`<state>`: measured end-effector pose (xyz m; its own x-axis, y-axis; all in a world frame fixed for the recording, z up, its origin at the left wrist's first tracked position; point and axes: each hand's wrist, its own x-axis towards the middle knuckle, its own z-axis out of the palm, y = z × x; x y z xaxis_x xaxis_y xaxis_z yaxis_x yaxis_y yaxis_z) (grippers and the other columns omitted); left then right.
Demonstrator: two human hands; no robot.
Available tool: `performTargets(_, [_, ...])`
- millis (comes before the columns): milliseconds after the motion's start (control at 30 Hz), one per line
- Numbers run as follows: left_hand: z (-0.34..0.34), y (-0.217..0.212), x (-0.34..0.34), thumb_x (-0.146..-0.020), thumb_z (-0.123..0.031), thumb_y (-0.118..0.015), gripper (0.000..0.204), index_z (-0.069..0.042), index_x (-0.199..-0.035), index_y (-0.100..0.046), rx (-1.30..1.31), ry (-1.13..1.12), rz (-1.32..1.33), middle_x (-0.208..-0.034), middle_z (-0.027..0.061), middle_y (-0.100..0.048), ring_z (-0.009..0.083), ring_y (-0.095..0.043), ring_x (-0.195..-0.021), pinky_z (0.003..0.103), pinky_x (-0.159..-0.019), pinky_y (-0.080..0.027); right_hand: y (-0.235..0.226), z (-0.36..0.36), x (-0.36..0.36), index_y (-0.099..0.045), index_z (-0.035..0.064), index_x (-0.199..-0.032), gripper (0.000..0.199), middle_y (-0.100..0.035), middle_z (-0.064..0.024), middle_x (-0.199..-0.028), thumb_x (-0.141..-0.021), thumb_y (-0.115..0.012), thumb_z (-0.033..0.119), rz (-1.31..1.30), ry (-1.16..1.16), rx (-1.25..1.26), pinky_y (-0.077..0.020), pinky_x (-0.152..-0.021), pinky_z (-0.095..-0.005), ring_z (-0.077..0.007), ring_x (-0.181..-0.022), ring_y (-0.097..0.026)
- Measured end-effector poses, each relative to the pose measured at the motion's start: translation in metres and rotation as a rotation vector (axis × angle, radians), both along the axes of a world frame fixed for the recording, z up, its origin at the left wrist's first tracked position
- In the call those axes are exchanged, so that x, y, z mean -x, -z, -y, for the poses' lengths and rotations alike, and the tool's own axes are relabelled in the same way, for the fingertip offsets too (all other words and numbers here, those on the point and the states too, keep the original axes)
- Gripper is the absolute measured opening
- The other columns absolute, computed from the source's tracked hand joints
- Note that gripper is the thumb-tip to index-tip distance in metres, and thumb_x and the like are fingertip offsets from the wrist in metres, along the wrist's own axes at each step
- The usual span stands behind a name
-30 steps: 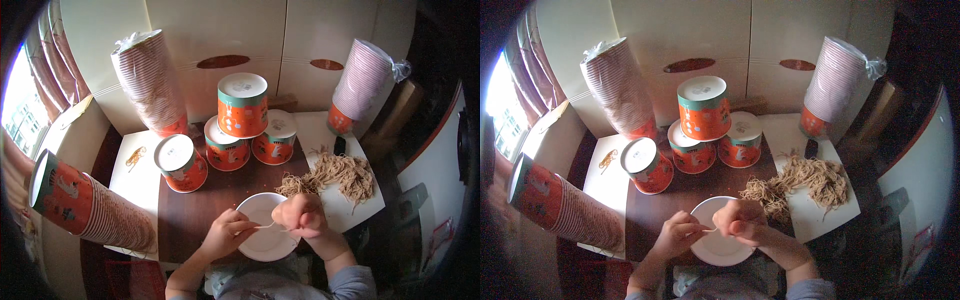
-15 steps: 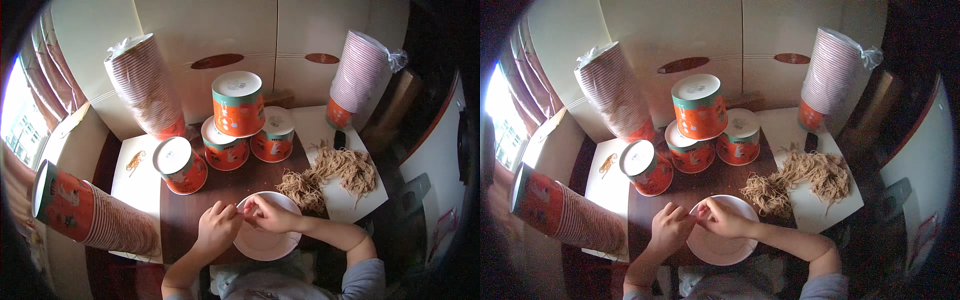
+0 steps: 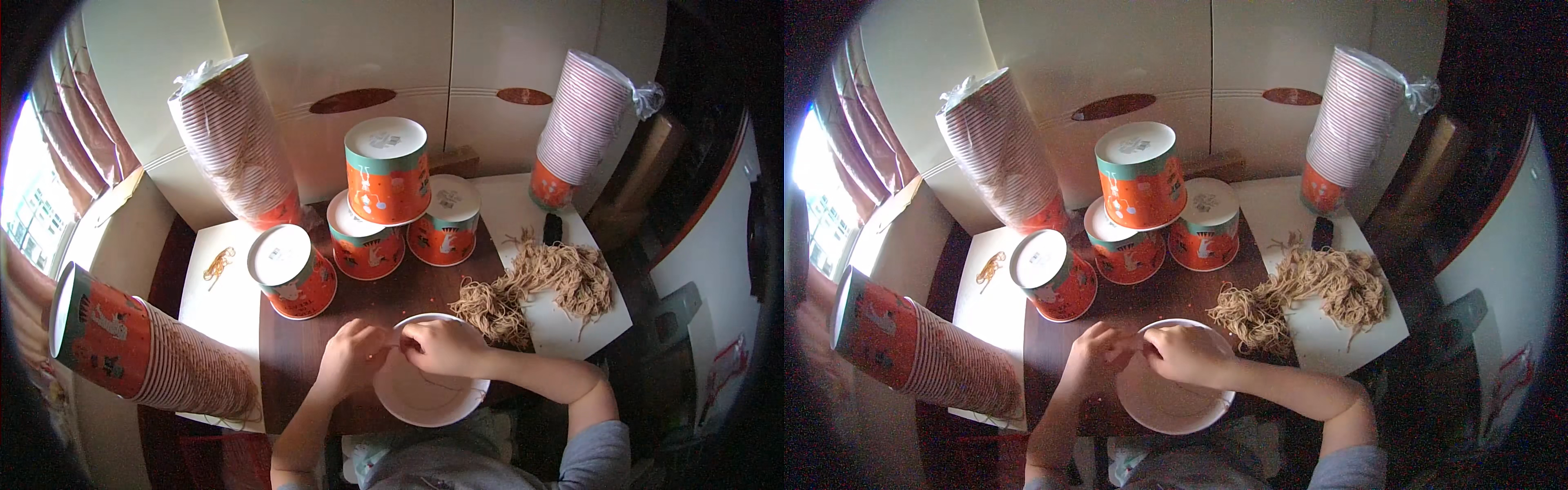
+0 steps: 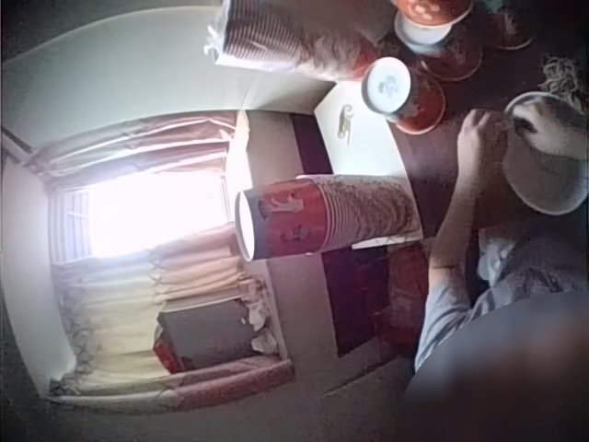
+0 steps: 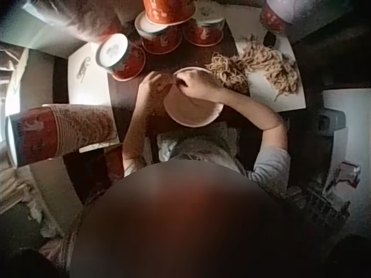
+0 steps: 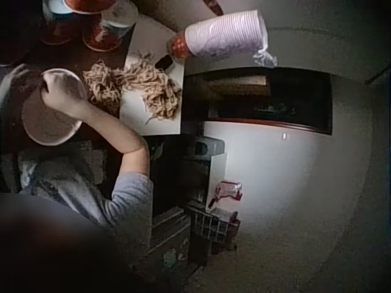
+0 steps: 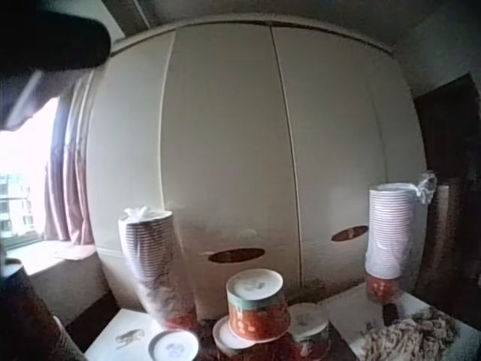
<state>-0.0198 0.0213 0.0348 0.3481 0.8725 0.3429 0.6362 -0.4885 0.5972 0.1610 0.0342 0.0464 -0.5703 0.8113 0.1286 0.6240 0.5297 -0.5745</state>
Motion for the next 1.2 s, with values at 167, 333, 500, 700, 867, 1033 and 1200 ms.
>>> performTargets(167, [-0.001, 0.011, 0.001, -0.080, -0.009, -0.052, 0.018, 0.000, -0.093, -0.059, 0.423, -0.088, 0.270, -0.080, 0.0171, -0.061, 0.0217, -0.063, -0.073, 0.030, -0.064, -0.049, 0.002, -0.005, 0.001, -0.057, 0.0034, -0.076, 0.014, -0.060, -0.0158, -0.072, -0.072, -0.052, 0.016, -0.004, 0.022, -0.014, -0.0470, -0.064, -0.0407, -0.0308, -0.070, -0.059])
performTargets(333, [-0.002, 0.019, 0.004, -0.083, -0.012, -0.049, 0.020, 0.001, -0.093, -0.059, 0.439, -0.058, 0.359, -0.077, 0.0171, -0.062, 0.0191, -0.062, -0.072, 0.029, -0.064, -0.048, 0.004, -0.006, 0.005, -0.057, 0.0043, -0.076, 0.013, -0.061, -0.0142, -0.070, -0.073, -0.051, 0.015, -0.035, 0.029, -0.044, -0.0474, -0.063, -0.0407, -0.0297, -0.068, -0.060])
performTargets(500, [-0.002, 0.016, 0.004, -0.083, -0.012, -0.048, 0.020, 0.001, -0.093, -0.059, 0.472, -0.065, 0.343, -0.076, 0.0165, -0.062, 0.0158, -0.061, -0.071, 0.029, -0.064, -0.048, 0.009, -0.008, 0.007, -0.057, 0.0050, -0.076, 0.012, -0.060, -0.0137, -0.068, -0.073, -0.052, 0.015, -0.011, 0.029, -0.054, -0.0473, -0.062, -0.0409, -0.0293, -0.066, -0.060])
performTargets(700, [-0.001, 0.016, 0.004, -0.082, -0.009, -0.051, 0.017, 0.001, -0.093, -0.060, 0.503, -0.082, 0.345, -0.078, 0.0164, -0.062, 0.0154, -0.061, -0.072, 0.029, -0.064, -0.048, 0.011, -0.007, 0.009, -0.058, 0.0066, -0.074, 0.012, -0.060, -0.0128, -0.067, -0.073, -0.053, 0.017, -0.026, 0.038, -0.060, -0.0474, -0.061, -0.0401, -0.0285, -0.065, -0.060])
performTargets(867, [-0.006, 0.015, 0.011, -0.075, -0.005, -0.056, 0.018, 0.000, -0.091, -0.060, 0.363, 0.094, 0.229, -0.080, 0.0172, -0.061, 0.0229, -0.062, -0.072, 0.030, -0.064, -0.048, 0.013, -0.006, 0.010, -0.059, 0.0075, -0.075, 0.013, -0.060, -0.0127, -0.067, -0.073, -0.053, 0.018, -0.027, 0.033, -0.045, -0.0474, -0.061, -0.0399, -0.0284, -0.065, -0.060])
performTargets(1033, [-0.007, 0.022, 0.014, -0.072, -0.004, -0.057, 0.018, 0.001, -0.089, -0.058, 0.310, 0.083, 0.135, -0.078, 0.0170, -0.060, 0.0289, -0.060, -0.071, 0.033, -0.063, -0.048, 0.013, -0.006, 0.012, -0.060, 0.0083, -0.076, 0.013, -0.061, -0.0127, -0.069, -0.072, -0.054, 0.018, -0.022, 0.020, -0.041, -0.0473, -0.061, -0.0402, -0.0280, -0.067, -0.060])
performTargets(1200, [0.000, 0.017, 0.013, -0.071, -0.004, -0.056, 0.020, 0.000, -0.090, -0.055, 0.327, 0.113, 0.117, -0.079, 0.0163, -0.059, 0.0289, -0.060, -0.072, 0.033, -0.063, -0.048, 0.010, -0.010, 0.010, -0.060, 0.0071, -0.075, 0.015, -0.061, -0.0135, -0.071, -0.068, -0.056, 0.020, 0.072, -0.102, 0.003, -0.0470, -0.064, -0.0403, -0.0287, -0.069, -0.060])
